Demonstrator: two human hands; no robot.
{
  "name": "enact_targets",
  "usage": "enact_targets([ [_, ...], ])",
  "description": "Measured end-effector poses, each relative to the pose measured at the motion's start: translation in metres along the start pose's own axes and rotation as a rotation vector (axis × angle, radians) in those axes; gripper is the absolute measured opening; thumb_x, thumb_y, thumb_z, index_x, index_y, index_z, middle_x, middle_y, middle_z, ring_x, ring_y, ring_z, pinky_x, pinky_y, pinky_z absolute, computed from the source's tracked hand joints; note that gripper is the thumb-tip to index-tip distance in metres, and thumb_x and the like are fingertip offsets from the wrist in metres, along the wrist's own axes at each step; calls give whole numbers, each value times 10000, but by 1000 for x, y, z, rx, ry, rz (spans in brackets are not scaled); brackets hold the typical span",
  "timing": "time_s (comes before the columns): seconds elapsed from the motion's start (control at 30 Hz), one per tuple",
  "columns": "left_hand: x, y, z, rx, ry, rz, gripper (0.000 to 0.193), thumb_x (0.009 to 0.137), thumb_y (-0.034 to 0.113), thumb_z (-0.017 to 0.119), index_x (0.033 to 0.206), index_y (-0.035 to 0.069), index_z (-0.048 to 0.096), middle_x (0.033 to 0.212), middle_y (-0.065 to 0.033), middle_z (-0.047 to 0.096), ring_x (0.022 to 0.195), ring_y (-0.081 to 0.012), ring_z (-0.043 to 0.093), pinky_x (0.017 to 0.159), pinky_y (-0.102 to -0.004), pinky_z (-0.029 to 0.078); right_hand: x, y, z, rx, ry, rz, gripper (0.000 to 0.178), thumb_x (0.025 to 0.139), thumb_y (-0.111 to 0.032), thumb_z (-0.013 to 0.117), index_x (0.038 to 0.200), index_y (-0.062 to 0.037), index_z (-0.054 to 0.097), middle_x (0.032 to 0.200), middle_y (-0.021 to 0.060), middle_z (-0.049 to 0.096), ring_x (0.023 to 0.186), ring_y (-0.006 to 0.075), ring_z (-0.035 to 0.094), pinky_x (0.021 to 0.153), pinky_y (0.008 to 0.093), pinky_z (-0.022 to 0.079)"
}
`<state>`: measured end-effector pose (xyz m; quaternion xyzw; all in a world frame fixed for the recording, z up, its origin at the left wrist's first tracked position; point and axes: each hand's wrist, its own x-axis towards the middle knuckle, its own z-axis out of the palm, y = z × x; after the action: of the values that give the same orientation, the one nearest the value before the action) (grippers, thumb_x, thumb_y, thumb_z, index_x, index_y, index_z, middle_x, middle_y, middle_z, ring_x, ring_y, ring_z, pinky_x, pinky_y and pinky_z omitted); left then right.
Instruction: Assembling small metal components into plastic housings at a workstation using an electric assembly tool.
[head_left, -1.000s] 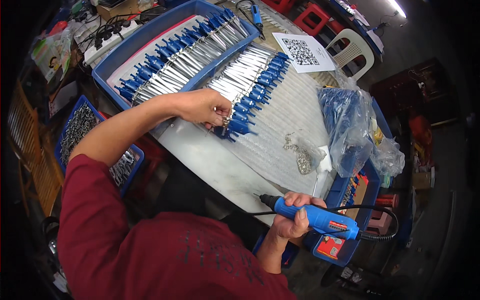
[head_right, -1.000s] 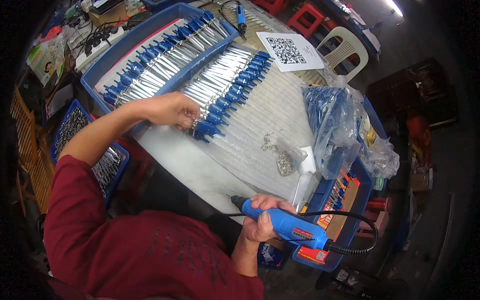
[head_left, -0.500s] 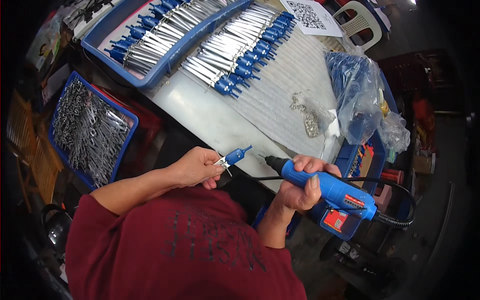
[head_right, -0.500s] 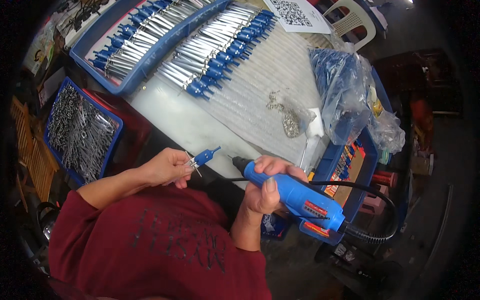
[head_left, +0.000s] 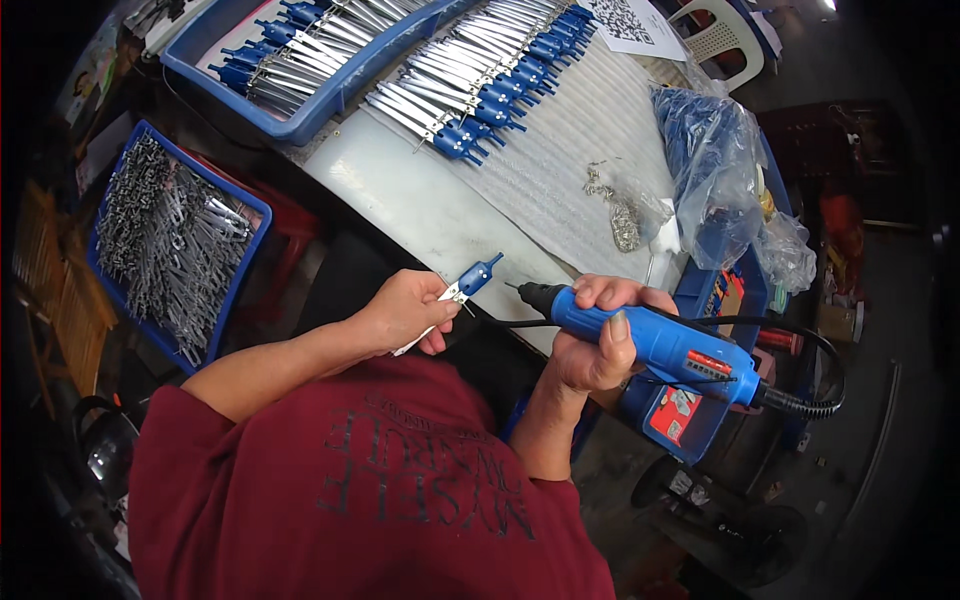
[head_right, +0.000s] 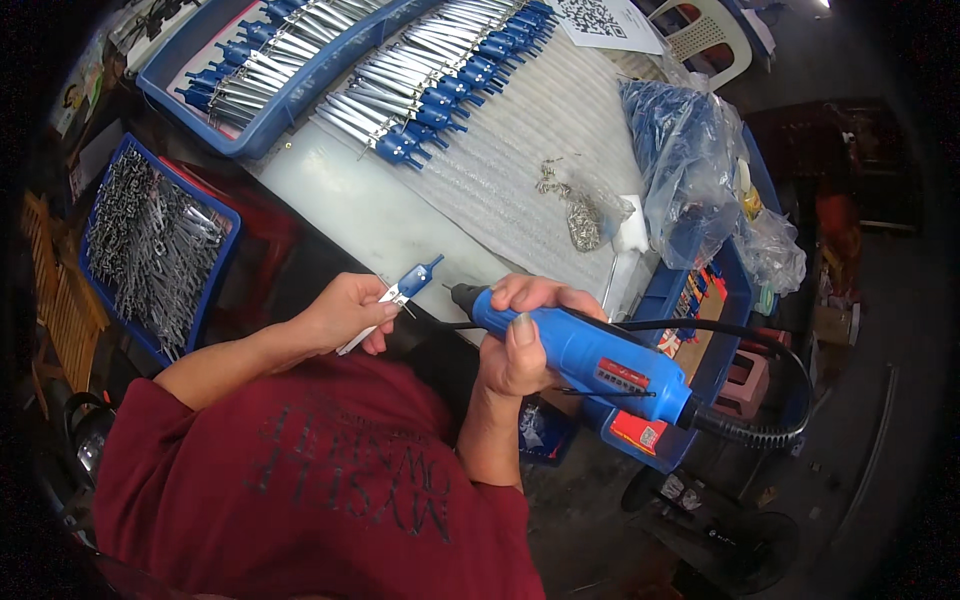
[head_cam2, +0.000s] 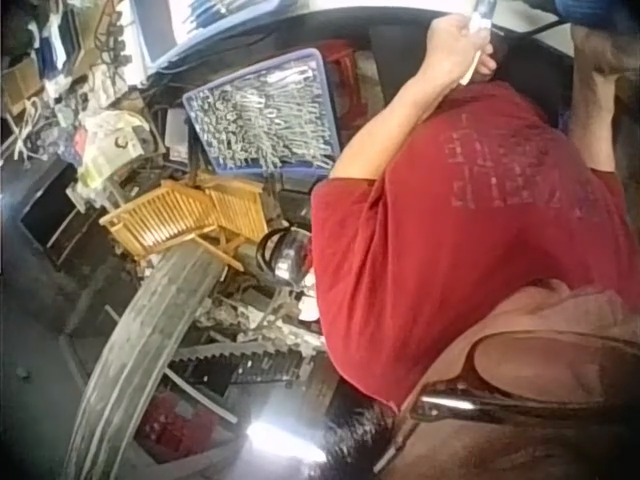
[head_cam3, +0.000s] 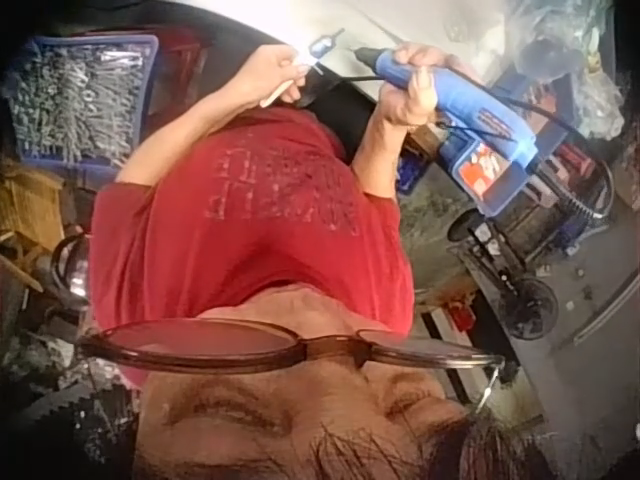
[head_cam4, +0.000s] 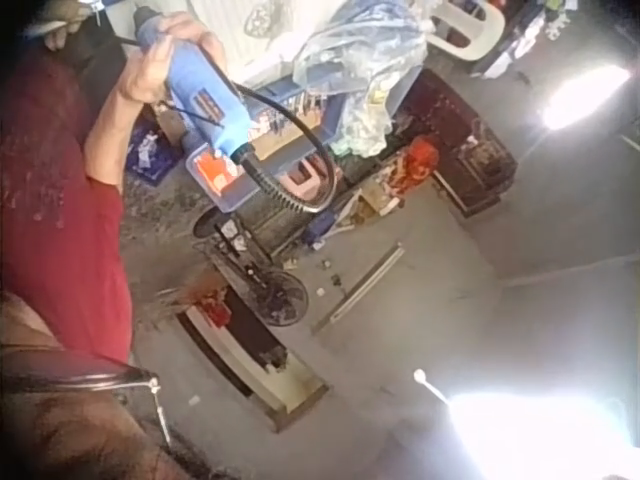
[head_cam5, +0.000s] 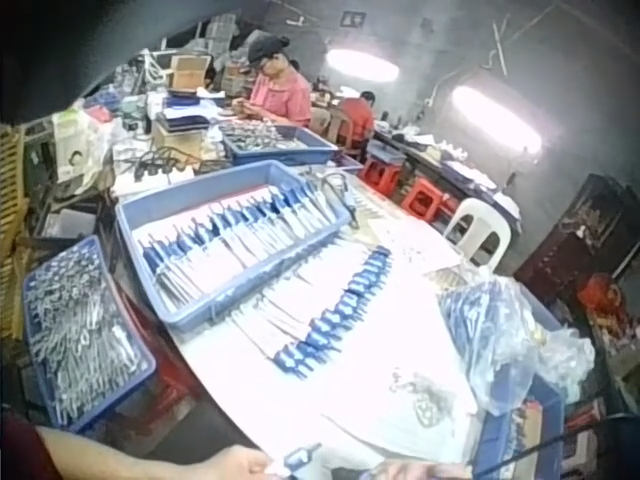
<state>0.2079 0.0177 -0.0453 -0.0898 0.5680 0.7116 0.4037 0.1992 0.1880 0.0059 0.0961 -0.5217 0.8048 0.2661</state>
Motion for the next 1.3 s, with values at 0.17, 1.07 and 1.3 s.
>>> enact_targets([
  [0.17,0,-4,-1,0,-6,31,114,826,84,480,816,-28,498,645,-61,531,480,-113,532,422,-218,445,1,4,6,-23,-32,14,433,647,-126,555,1059,-94,425,728,85,475,632,216,494,632,351,405],
  [1.07,-3,0,-1,17,-1,10,111,830,96,467,773,7,500,631,-35,525,471,-88,503,412,-202,419,1,9,26,-48,-41,80,440,626,-98,562,1039,-70,414,704,92,479,609,216,507,612,360,418],
  [1.3,-1,-1,-2,-4,-10,2,114,834,100,467,773,8,496,632,-33,526,468,-82,499,410,-200,417,2,11,38,-119,-57,73,424,639,-39,573,1035,-62,424,698,96,481,590,201,494,575,332,426],
])
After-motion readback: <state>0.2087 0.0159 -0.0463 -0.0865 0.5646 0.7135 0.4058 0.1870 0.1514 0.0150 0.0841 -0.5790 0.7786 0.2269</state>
